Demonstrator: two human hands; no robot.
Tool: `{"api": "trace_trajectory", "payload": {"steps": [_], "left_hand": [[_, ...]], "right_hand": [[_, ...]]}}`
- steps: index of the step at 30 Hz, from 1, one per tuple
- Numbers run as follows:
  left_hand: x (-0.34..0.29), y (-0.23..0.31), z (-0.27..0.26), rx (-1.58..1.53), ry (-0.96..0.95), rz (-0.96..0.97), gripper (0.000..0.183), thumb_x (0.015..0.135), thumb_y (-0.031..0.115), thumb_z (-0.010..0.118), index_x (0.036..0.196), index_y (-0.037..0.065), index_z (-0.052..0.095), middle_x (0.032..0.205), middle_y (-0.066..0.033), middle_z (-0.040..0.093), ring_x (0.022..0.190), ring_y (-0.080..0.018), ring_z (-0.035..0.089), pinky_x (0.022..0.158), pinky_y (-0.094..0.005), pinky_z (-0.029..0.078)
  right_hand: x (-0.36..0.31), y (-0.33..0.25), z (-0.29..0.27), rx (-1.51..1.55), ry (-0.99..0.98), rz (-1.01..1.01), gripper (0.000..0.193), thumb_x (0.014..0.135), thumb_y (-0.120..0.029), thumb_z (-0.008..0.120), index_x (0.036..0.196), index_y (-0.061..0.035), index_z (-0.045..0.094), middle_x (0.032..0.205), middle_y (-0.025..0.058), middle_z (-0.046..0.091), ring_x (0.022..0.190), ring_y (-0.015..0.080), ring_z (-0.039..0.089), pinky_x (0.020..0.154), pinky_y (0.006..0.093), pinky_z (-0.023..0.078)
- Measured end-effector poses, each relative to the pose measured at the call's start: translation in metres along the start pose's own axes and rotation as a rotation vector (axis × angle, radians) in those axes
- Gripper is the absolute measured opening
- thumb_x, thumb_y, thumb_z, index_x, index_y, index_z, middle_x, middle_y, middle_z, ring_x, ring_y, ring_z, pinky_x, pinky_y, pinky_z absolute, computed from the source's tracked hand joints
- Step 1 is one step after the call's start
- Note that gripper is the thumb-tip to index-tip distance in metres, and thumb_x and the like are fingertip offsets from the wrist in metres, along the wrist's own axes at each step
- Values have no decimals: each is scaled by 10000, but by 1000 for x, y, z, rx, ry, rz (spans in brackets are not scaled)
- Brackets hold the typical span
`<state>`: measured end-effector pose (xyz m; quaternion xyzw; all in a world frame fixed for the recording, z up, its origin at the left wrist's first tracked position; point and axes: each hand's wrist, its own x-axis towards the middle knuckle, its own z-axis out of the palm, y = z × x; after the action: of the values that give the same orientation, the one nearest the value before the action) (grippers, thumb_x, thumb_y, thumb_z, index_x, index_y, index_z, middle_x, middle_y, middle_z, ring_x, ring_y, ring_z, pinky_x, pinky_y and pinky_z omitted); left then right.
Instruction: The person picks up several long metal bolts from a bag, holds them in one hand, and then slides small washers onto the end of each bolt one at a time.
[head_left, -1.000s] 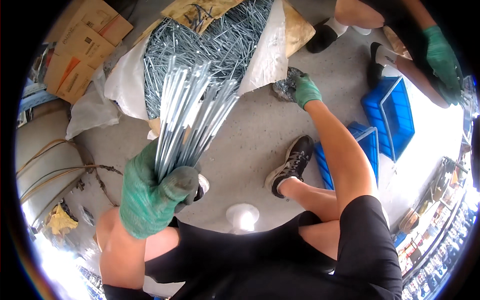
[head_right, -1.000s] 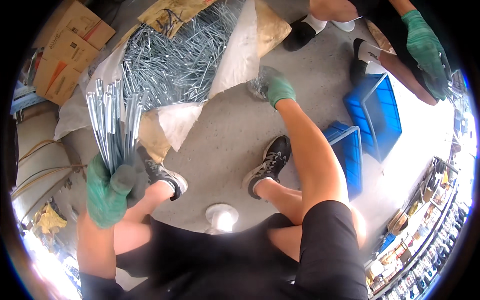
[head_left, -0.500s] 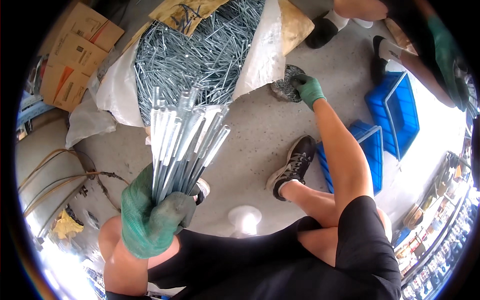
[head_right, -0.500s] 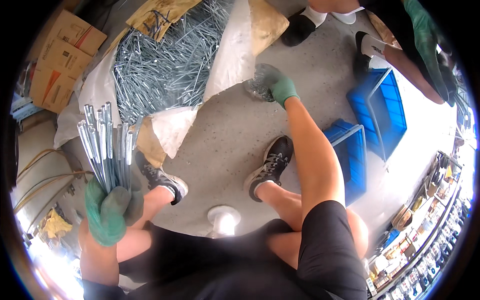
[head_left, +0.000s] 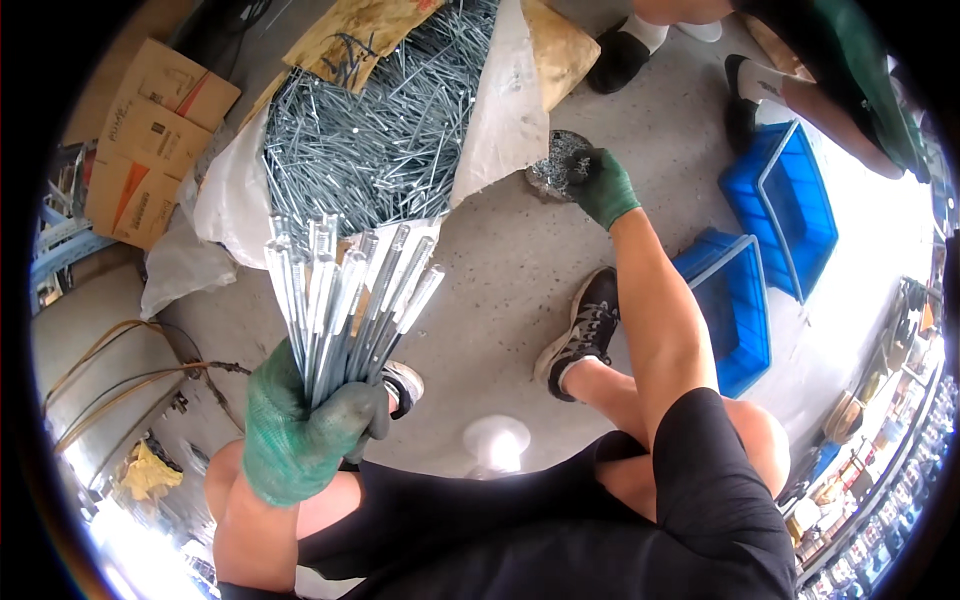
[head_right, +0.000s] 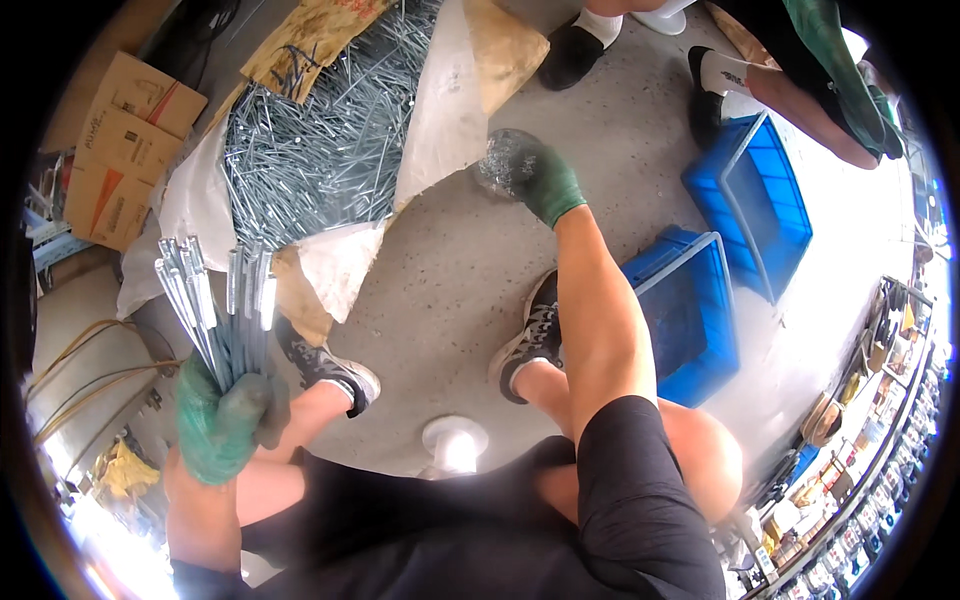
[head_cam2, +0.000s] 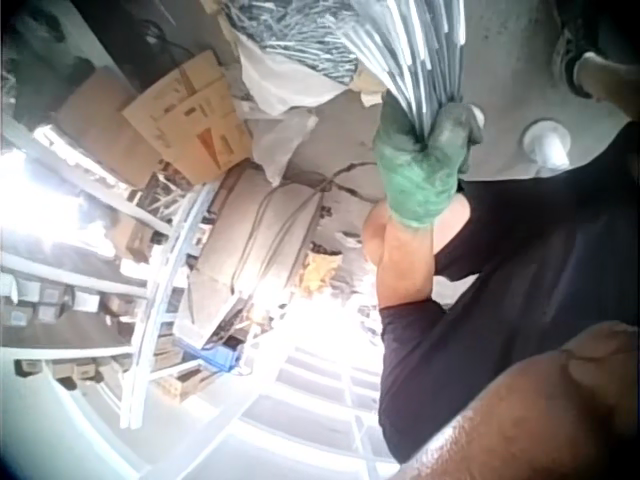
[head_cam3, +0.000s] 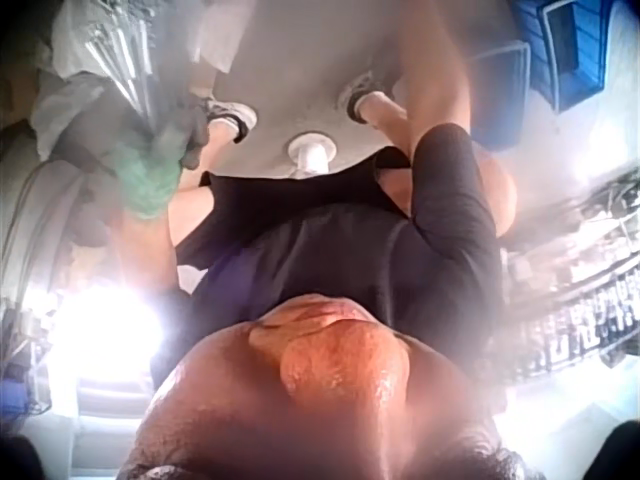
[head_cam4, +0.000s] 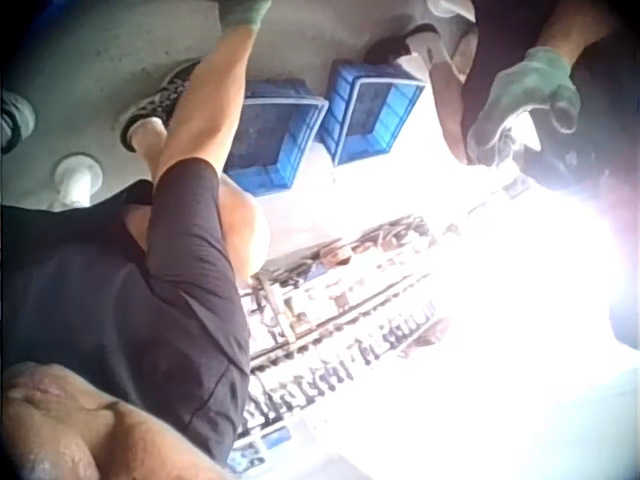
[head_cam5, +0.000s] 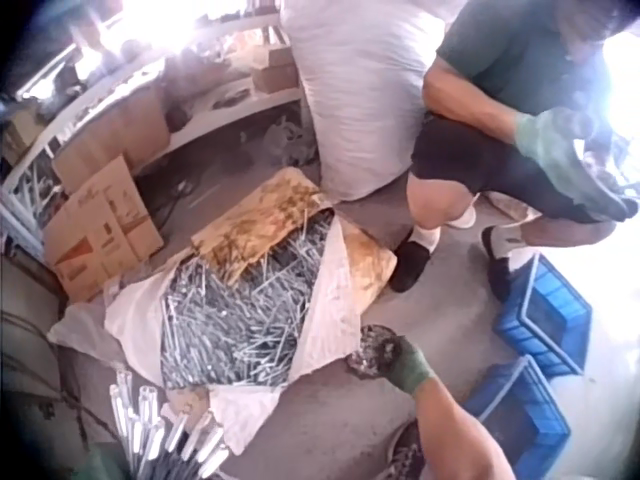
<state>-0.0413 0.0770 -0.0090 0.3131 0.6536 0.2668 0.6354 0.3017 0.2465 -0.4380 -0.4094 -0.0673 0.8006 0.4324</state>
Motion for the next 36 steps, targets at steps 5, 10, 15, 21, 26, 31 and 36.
{"api": "trace_trajectory", "payload": {"steps": [5,10,15,21,26,31,36], "left_hand": [[-1,-6,6,-34,-32,-17,253,883,98,686,1058,-64,602,707,-95,669,502,-92,541,455,-242,424],[-9,-10,-1,83,-127,146,370,964,330,696,993,-24,597,697,-50,639,564,-71,527,497,-250,421],[-22,1,5,0,-115,226,303,1003,303,611,957,4,598,677,9,548,599,-67,470,539,-248,393],[-36,-4,11,143,-34,404,186,969,195,603,901,23,586,670,9,544,597,-73,490,551,-264,423],[-48,-18,3,131,-25,457,112,930,144,627,901,37,614,661,0,555,606,-84,504,571,-282,444],[-56,-23,-5,178,-14,482,115,932,119,627,978,13,628,682,-2,579,612,-75,510,563,-267,439],[-52,-29,-10,187,34,453,186,950,86,609,1104,-11,650,691,0,613,600,-64,534,547,-251,445]], "right_hand": [[-38,-17,59,154,171,55,114,964,-74,560,1038,-9,618,909,115,623,786,228,577,699,324,516],[-78,-34,95,-57,120,2,213,1003,-85,571,1179,23,620,997,103,660,819,194,614,701,297,527],[-139,-67,151,-324,10,-12,251,1035,-137,564,1242,-1,606,1038,72,663,814,133,616,660,255,511],[-243,-94,259,-327,-168,-9,266,1025,-155,598,1242,-2,595,967,32,620,776,109,588,664,230,511],[-323,-87,325,-337,-305,23,281,1023,-202,622,1229,-15,585,934,26,616,743,90,580,608,186,482],[-353,-62,349,-342,-296,57,247,1011,-215,646,1177,-34,623,921,15,619,737,78,574,590,171,466],[-357,-52,351,-323,-302,-18,262,1011,-219,642,1191,-29,627,900,18,598,719,81,535,607,201,449]]}}
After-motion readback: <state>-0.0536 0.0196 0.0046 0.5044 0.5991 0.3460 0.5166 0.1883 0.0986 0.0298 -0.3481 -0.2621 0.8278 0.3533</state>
